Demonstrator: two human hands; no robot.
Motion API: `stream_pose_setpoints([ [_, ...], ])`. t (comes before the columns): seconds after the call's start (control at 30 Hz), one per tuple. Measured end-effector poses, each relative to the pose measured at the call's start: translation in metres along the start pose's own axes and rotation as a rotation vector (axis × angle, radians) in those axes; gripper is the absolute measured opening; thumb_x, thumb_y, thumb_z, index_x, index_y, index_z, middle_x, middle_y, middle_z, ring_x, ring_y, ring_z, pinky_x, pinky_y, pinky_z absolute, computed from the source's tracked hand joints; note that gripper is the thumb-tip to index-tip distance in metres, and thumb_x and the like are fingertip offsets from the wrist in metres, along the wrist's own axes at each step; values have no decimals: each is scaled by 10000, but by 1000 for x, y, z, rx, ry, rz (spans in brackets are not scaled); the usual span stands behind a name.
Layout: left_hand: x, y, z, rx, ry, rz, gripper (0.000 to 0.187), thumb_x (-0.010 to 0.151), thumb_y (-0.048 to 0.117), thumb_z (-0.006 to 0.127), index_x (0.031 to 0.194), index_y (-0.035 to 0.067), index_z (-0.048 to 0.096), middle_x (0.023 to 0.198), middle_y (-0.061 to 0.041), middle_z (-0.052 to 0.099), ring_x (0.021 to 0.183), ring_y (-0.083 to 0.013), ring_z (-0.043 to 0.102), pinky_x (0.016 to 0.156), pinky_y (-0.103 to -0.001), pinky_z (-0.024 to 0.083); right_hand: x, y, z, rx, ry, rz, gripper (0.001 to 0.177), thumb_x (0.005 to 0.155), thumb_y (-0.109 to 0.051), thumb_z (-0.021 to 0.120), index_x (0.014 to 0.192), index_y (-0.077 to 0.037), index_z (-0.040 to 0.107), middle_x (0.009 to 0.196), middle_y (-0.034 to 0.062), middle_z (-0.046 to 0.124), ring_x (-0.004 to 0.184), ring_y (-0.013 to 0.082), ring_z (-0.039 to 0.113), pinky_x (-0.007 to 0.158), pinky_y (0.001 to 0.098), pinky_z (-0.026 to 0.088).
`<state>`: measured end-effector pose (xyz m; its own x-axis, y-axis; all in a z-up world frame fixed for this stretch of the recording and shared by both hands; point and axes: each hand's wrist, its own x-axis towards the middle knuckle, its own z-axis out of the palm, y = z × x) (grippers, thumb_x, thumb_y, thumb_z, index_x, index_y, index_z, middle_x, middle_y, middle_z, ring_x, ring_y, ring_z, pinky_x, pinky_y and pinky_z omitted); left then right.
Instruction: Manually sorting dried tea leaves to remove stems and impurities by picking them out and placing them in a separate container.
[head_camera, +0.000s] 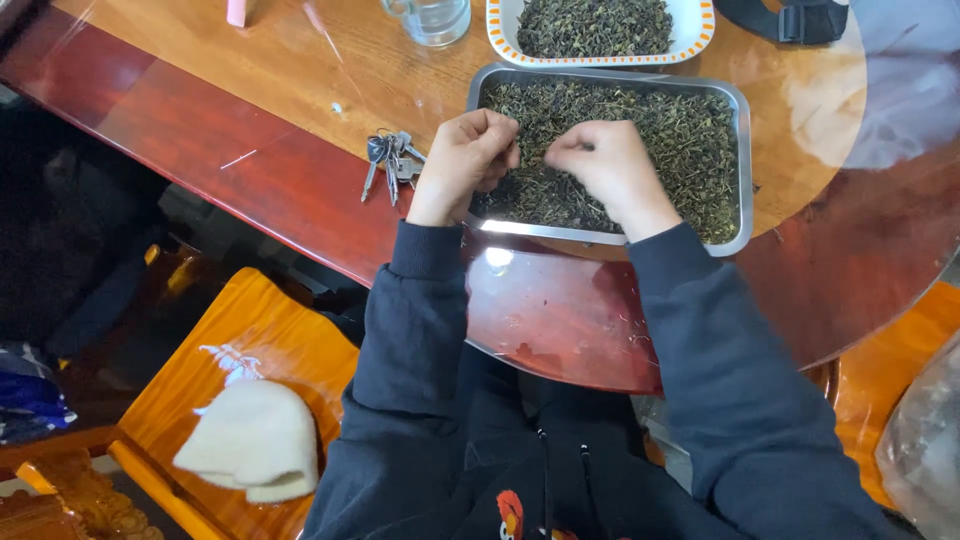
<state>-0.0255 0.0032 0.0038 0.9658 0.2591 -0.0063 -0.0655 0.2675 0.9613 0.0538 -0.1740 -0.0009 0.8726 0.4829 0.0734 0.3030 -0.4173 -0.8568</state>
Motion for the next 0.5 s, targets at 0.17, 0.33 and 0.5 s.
stream_pose_setpoints([
  [0.17, -4, 6, 2, 100, -44, -57, 100, 918, 119, 714, 873, 68, 641, 688, -99, 706, 482, -9, 433, 389, -141, 297, -11, -6, -39, 669, -51, 206, 22, 979, -78, 670, 973, -62, 656, 690, -77, 452, 512, -10, 385, 385, 131, 262],
  [0.33, 15, -27, -8, 383, -22, 32, 68, 901, 62, 704, 946, 68, 755, 676, -49, 741, 602, -30, 649, 553, -152, 446, 3, 20, -51, 1111, -115, 314, 92, 1013, -141, 559, 924, -120, 551, 780, 7, 517, 552, 38, 393, 393, 156, 187],
  [0.5, 12, -20, -6, 629, 13, 51, 363, 840, 92, 547, 1080, 111, 817, 749, 70, 684, 597, -22, 458, 579, -196, 406, 8, 32, -48, 1319, -114, 399, 137, 914, -9, 479, 917, -108, 574, 891, 90, 569, 619, 90, 442, 399, 170, 204],
])
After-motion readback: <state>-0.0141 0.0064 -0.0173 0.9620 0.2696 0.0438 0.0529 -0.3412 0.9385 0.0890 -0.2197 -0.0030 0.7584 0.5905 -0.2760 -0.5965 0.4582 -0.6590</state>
